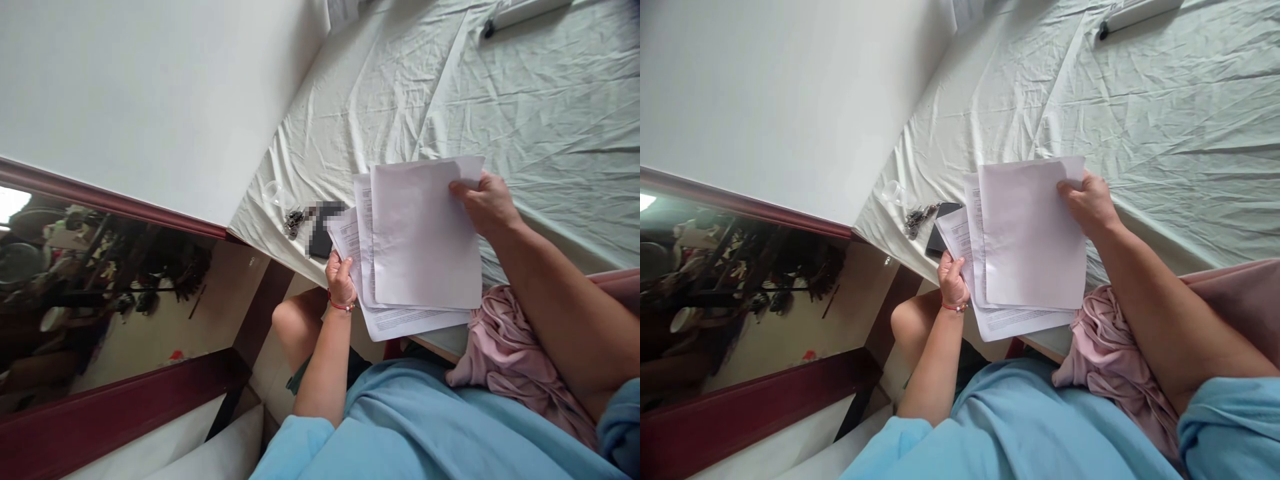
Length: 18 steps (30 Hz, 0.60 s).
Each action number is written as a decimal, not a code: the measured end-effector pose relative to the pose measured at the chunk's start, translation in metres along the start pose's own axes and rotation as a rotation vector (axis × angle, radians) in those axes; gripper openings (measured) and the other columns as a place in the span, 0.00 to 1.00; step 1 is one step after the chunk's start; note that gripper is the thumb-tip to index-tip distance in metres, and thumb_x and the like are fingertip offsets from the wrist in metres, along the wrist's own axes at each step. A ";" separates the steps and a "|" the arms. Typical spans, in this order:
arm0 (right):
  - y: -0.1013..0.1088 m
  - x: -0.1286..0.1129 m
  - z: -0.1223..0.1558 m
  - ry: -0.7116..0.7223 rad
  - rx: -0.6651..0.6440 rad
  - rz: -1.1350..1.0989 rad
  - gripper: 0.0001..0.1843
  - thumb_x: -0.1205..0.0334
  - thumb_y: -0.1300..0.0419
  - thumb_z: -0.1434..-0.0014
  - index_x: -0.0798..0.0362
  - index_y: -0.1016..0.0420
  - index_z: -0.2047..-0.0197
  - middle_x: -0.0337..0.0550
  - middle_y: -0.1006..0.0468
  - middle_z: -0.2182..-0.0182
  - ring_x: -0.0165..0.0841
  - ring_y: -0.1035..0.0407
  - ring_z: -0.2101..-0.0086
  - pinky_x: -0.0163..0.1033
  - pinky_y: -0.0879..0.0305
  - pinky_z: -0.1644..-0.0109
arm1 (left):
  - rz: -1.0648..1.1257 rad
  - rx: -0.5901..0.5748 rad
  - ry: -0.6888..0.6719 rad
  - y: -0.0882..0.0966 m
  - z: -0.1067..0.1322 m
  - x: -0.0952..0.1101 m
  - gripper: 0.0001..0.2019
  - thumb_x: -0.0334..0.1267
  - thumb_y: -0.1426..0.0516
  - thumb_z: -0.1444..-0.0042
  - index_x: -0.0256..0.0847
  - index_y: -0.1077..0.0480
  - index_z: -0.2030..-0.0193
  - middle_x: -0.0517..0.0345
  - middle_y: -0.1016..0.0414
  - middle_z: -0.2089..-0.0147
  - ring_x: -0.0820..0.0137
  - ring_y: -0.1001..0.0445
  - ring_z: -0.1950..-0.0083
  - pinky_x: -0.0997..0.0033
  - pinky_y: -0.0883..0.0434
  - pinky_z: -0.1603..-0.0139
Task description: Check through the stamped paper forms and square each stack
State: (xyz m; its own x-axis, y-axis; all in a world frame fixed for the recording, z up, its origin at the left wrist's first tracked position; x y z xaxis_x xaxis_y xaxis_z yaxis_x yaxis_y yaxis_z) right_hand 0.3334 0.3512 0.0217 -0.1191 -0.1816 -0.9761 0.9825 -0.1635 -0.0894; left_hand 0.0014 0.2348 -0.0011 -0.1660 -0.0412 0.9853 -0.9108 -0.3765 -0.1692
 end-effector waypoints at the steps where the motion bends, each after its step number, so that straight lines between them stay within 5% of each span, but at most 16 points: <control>1: 0.001 0.000 0.000 0.002 0.035 0.003 0.07 0.66 0.30 0.44 0.49 0.21 0.62 0.35 0.21 0.70 0.30 0.32 0.68 0.34 0.37 0.67 | 0.006 0.005 -0.002 0.000 0.000 0.000 0.15 0.44 0.29 0.47 0.44 0.17 0.53 0.54 0.11 0.52 0.60 0.15 0.48 0.62 0.20 0.41; 10: -0.005 -0.001 0.006 -0.109 -0.036 -0.048 0.18 0.67 0.23 0.55 0.51 0.15 0.58 0.41 0.14 0.66 0.36 0.24 0.68 0.39 0.26 0.65 | -0.030 0.032 -0.047 0.002 0.000 -0.002 0.20 0.51 0.25 0.46 0.44 0.19 0.51 0.53 0.12 0.49 0.60 0.15 0.44 0.61 0.21 0.35; 18: -0.013 -0.006 0.015 -0.171 -0.104 -0.044 0.11 0.65 0.22 0.53 0.51 0.16 0.67 0.44 0.13 0.65 0.35 0.25 0.68 0.40 0.24 0.63 | -0.034 0.055 -0.067 0.003 0.001 -0.004 0.25 0.56 0.22 0.48 0.45 0.19 0.51 0.53 0.12 0.47 0.62 0.14 0.45 0.62 0.20 0.35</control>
State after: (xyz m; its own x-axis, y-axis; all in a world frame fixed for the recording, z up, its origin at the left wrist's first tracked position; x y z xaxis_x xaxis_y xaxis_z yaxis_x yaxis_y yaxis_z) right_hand 0.3195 0.3399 0.0315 -0.1764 -0.3396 -0.9239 0.9842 -0.0758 -0.1600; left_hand -0.0004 0.2334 -0.0052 -0.1079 -0.0891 0.9902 -0.8931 -0.4288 -0.1359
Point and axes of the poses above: each hand's wrist, its own z-axis away from the middle knuckle, its own y-axis out of the back of the hand, x = y × z, the point moved 4 cm from there along -z, towards the middle knuckle
